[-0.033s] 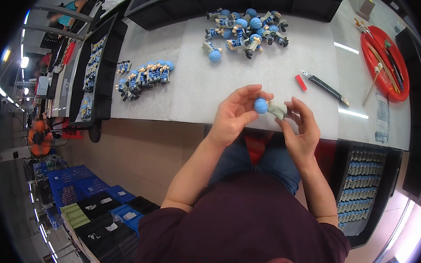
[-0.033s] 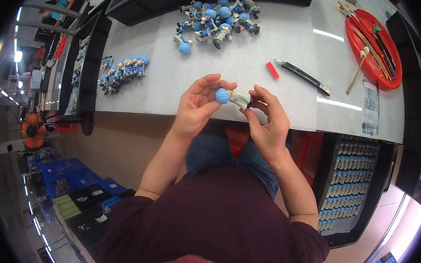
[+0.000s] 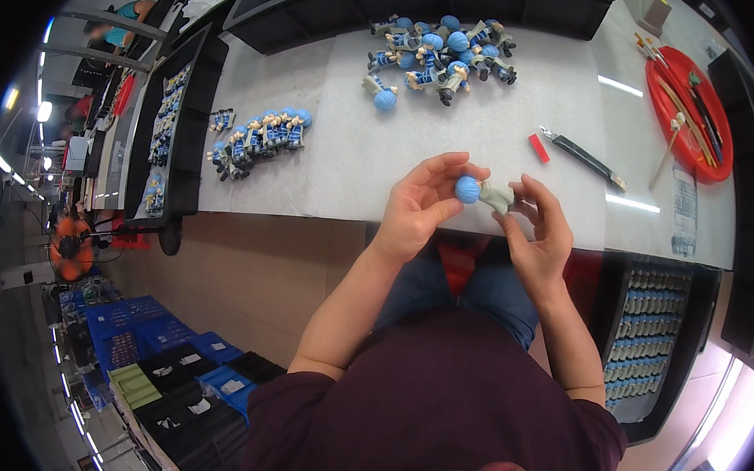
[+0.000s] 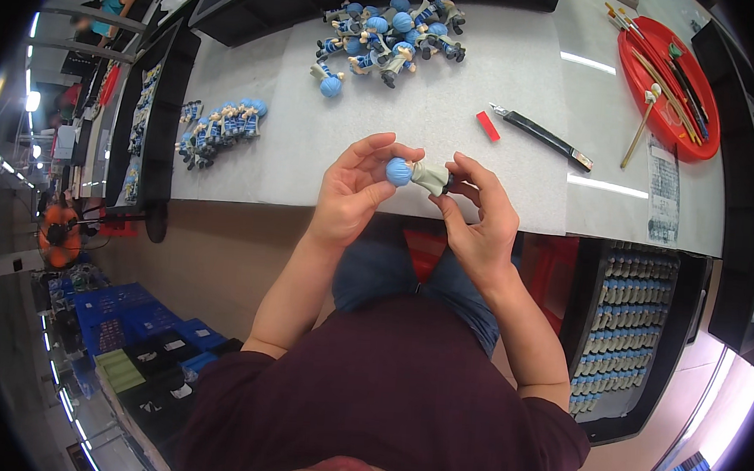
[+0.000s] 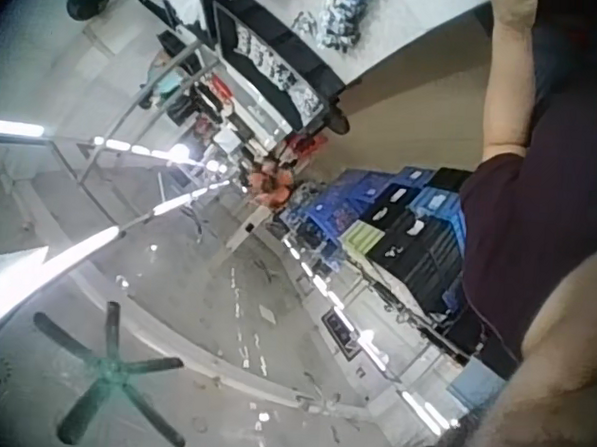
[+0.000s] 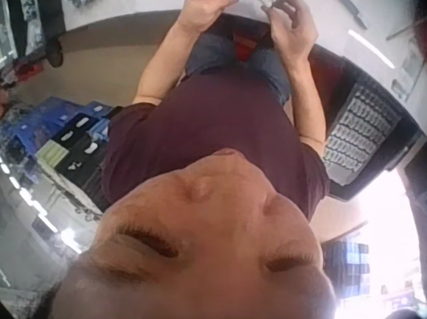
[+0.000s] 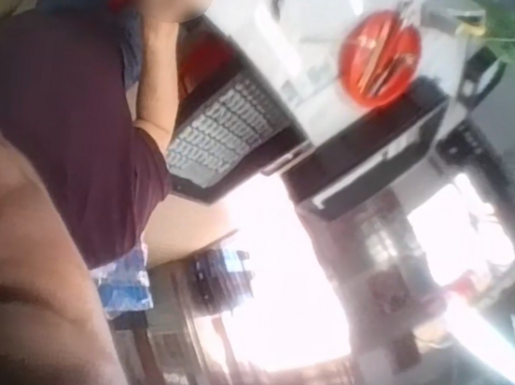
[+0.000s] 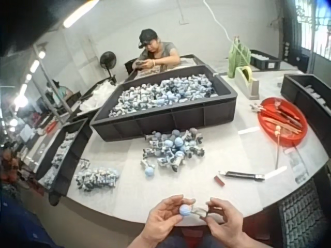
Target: The person assembles small blue and white figurines by hand. They pick up a body and a head, attach them together, and place the completed figure into a black tray. This process is repeated multiple times.
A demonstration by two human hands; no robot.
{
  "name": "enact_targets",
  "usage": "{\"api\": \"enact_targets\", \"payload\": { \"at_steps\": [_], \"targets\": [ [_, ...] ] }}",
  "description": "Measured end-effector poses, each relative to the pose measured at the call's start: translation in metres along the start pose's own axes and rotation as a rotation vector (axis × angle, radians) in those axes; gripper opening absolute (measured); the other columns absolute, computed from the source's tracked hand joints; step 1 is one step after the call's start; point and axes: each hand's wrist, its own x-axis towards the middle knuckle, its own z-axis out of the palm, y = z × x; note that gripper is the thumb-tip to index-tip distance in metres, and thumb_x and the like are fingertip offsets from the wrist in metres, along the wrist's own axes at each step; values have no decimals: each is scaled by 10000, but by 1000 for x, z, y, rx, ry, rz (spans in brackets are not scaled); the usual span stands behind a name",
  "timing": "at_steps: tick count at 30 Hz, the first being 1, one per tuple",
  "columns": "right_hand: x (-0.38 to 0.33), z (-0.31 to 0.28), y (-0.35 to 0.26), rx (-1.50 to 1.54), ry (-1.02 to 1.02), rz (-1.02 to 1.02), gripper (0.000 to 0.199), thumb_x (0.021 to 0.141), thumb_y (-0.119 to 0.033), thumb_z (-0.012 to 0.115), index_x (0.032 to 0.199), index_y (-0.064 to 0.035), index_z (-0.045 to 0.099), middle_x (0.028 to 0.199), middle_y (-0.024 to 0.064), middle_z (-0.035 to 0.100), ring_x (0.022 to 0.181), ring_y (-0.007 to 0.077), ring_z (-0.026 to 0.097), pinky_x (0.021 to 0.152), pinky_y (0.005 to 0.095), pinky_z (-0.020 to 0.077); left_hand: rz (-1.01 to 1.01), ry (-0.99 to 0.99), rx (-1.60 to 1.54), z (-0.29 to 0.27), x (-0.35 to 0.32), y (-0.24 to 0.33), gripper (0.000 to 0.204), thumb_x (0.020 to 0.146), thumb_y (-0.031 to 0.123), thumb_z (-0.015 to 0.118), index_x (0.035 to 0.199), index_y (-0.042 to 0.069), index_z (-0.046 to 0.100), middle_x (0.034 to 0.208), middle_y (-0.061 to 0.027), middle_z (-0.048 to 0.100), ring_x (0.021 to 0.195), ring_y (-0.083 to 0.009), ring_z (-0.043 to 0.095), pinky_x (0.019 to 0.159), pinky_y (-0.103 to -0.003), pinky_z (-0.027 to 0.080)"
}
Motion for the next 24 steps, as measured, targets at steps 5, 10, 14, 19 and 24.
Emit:
{"api": "enact_targets", "payload": {
  "at_steps": [5,10,14,19,24],
  "targets": [
    [4,-1,-6,-61,-40,-106,395,711,90,651,1085,14,549,1028,141,565,871,173,595,724,277,529,-32,89,16,-1,0,-2,371,834,-27,523,1200,15,478,1136,-172,542,1029,-218,555,849,-338,478],
    [3,-6,-4,-33,-104,13,202,786,31,613,987,32,598,888,109,606,774,151,609,656,247,517,-246,235,76,4,1,11,313,896,123,511,1183,-1,513,1090,-149,582,918,-156,592,750,-286,508],
    [3,-4,-9,312,-91,380,175,858,-49,558,1001,51,582,835,103,609,722,149,612,628,245,518,-230,201,-39,6,3,11,361,899,196,517,1183,-26,506,1035,-116,592,868,-129,585,728,-246,498],
    [9,-5,-18,459,-96,611,245,881,-105,544,1066,56,538,855,124,603,732,160,618,631,256,525,-242,222,-71,3,2,11,381,888,210,542,1167,-47,513,900,-71,605,742,-95,563,702,-217,478],
    [6,-2,-14,439,-153,633,270,877,-106,550,1090,57,518,868,126,601,735,165,620,629,258,525,-238,227,-75,-1,3,9,385,875,208,565,1160,-46,520,868,-60,607,701,-82,542,669,-209,461]
  ]
}}
